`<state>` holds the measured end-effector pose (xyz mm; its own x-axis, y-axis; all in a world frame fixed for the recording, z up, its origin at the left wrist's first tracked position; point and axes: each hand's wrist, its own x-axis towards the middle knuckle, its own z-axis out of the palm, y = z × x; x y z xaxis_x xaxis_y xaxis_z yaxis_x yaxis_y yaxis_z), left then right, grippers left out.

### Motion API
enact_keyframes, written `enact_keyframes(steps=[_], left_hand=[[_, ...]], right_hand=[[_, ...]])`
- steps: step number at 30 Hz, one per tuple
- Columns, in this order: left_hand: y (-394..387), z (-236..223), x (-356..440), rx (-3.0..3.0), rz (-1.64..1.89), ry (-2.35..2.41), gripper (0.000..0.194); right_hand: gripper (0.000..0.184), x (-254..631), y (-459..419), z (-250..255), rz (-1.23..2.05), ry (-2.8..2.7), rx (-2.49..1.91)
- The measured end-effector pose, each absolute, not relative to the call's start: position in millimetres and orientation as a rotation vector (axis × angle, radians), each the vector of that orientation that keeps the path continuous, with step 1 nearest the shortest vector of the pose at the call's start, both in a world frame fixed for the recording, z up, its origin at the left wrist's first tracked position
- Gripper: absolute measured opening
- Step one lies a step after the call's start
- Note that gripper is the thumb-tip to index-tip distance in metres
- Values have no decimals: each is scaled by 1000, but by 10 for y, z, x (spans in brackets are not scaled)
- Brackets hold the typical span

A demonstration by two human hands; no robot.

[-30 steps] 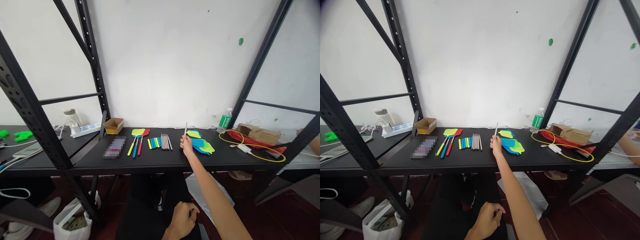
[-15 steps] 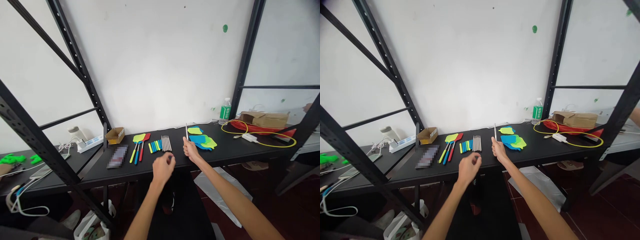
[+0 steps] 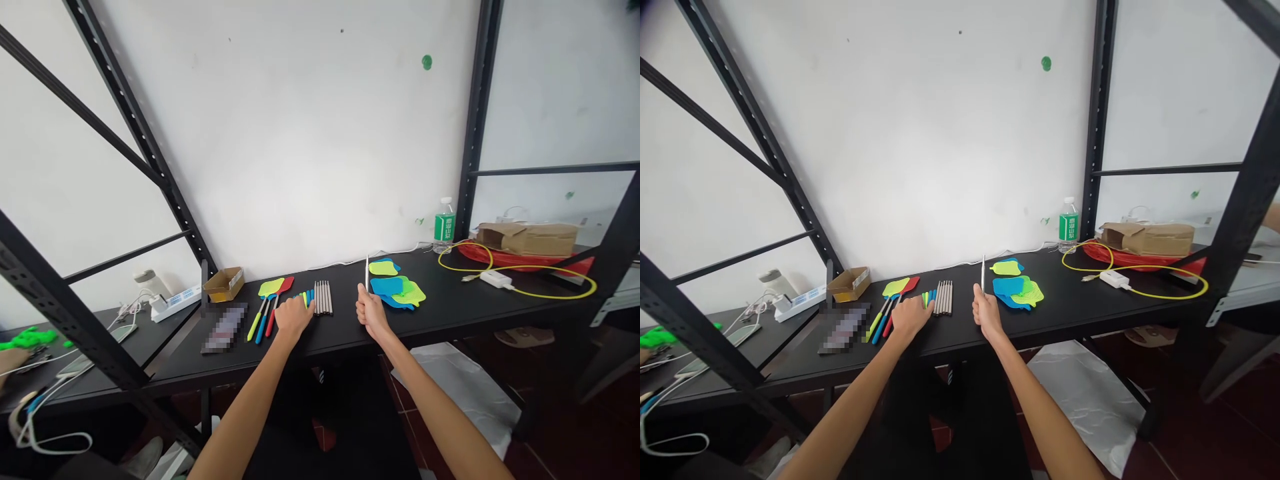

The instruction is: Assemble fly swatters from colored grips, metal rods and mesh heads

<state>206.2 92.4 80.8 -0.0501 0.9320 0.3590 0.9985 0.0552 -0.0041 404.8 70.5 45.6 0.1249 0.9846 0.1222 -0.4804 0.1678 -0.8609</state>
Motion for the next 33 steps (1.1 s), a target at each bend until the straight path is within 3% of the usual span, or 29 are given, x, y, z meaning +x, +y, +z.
enact_keyframes(steps=[8,18,27,33], left_hand=[[906,883,2088,-1933,-433,-2089,34],[289,648,2021,-2168,-1039,-2122,36],[239,656,2027,-2341,-870,-2113,11],[225,614,2010,-2365,-835,-2026,24]], right_hand=[[63,4059,709,446,1224,-819,-727],[57,4070,736,421,1230,-853,-693],[59,4065,793,374,1157,-918,-760],[51,4058,791,337,1147,-895,-750]])
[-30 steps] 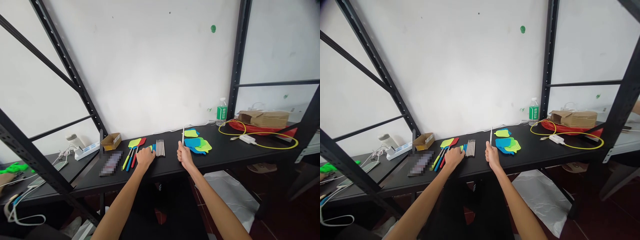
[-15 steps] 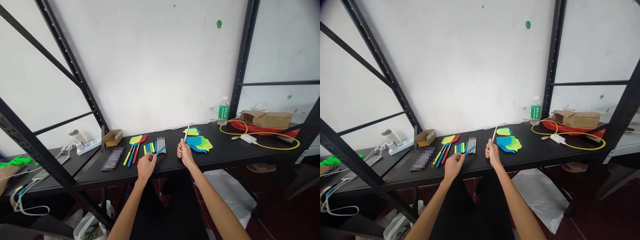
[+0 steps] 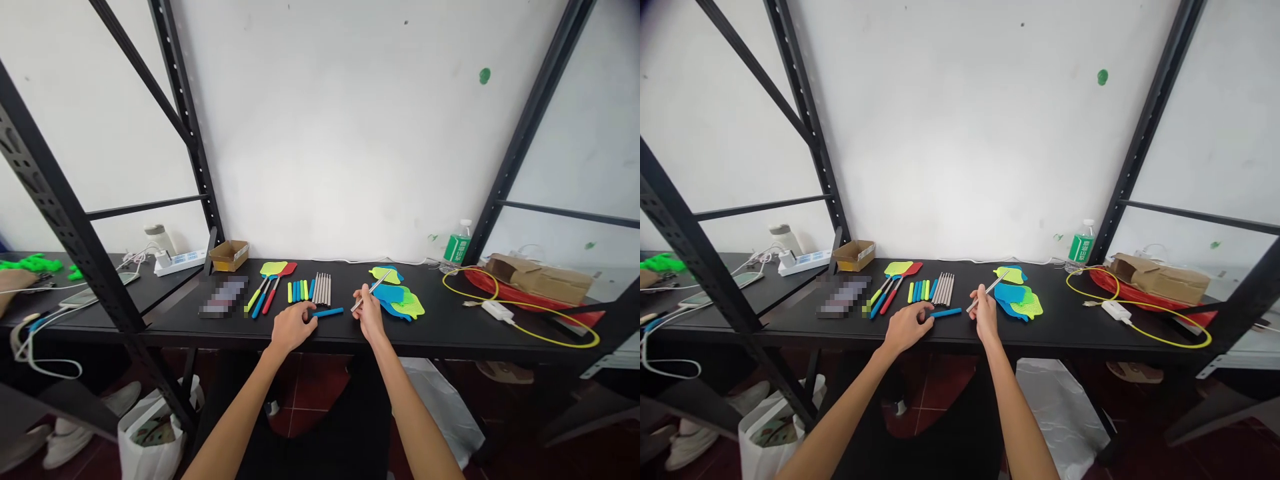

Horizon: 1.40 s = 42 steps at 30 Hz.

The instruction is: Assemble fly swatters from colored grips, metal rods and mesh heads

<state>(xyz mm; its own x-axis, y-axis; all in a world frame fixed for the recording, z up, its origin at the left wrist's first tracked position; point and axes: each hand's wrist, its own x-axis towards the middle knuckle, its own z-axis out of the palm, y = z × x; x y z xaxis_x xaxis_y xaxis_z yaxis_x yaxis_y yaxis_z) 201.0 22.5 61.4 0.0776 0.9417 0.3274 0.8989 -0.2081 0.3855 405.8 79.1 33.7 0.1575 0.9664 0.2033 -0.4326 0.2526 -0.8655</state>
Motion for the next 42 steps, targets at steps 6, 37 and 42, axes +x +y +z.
enact_keyframes(steps=[6,37,42], left_hand=[[380,600,2235,2529,768,1768,33],[543,527,2409,2665,958,1498,36],[546,524,2401,2646,964,1521,34]], right_hand=[[39,4049,814,314,1125,-952,-742],[38,4061,771,320,1141,-1194,-765],[36,4049,782,314,1152,-1158,-756]])
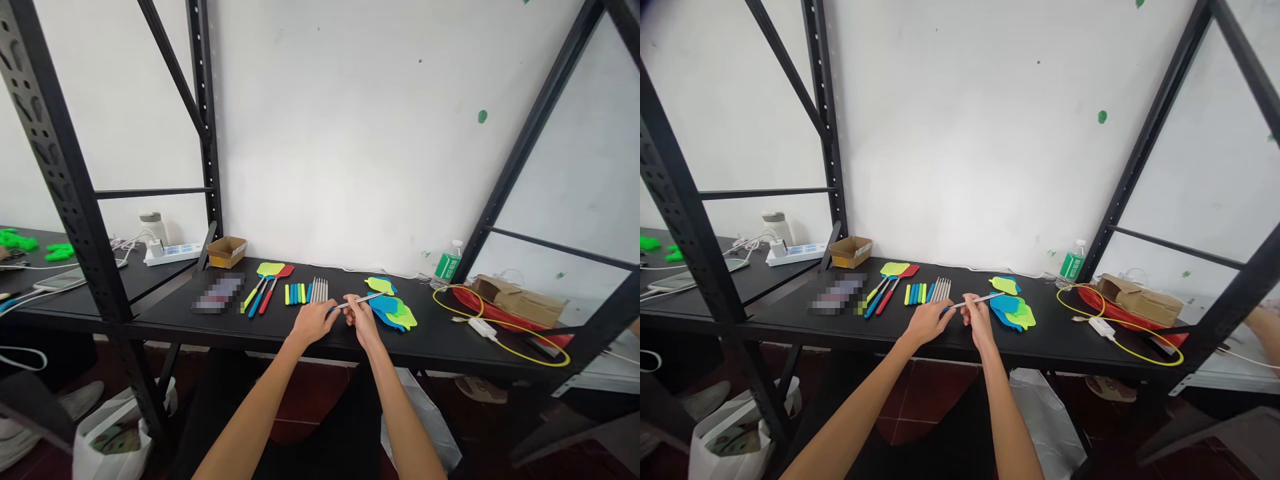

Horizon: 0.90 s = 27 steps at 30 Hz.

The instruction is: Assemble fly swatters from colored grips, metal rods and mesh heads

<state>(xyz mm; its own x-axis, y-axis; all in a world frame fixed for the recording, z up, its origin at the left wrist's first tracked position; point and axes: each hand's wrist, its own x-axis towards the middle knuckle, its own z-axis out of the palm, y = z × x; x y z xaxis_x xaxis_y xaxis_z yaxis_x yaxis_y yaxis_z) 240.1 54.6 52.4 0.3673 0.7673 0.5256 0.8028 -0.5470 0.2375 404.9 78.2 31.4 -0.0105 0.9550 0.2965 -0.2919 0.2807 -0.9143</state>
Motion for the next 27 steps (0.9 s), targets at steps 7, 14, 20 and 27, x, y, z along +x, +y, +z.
enact_keyframes(steps=[7,14,20,27], left_hand=[[556,522,2407,-2498,-924,-1548,29],[583,537,2395,-2456,-996,-1629,27],[601,530,2372,-2502,-1127,-1642,29],[574,494,2411,-2540,-940,-1586,24]], right_hand=[[38,4066,816,327,1168,-894,-688],[39,4064,800,336,1138,-947,-706],[46,4050,753,347,1097,-1240,-794],[47,4046,756,350,1071,-1220,-783]])
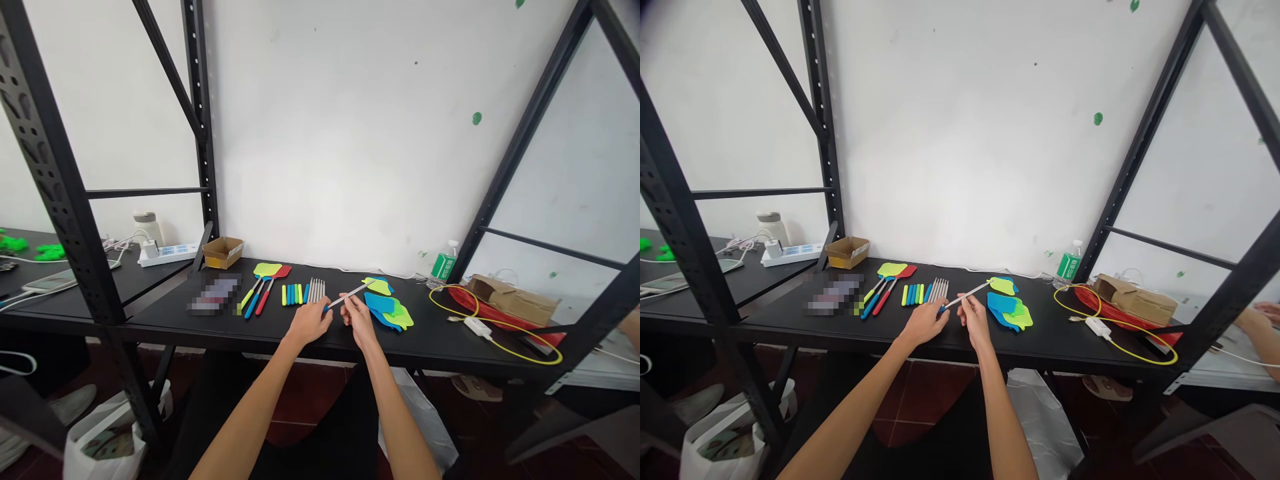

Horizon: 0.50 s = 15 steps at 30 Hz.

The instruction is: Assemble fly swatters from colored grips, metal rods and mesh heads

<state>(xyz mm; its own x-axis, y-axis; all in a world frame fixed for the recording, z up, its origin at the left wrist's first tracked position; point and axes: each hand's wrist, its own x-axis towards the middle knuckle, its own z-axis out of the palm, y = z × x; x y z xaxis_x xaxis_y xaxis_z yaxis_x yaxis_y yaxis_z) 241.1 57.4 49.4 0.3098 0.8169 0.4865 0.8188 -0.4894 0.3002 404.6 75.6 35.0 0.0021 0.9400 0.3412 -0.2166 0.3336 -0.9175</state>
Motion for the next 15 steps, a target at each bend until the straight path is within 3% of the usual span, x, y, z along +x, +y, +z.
enact_keyframes(steps=[8,15], left_hand=[[628,486,2375,-2564,-1061,-1622,31],[719,518,2304,-2544,-1769,-1646,38]], right_hand=[[45,4047,746,359,1082,-1233,-783],[40,4051,735,367,1058,-1267,-823]])
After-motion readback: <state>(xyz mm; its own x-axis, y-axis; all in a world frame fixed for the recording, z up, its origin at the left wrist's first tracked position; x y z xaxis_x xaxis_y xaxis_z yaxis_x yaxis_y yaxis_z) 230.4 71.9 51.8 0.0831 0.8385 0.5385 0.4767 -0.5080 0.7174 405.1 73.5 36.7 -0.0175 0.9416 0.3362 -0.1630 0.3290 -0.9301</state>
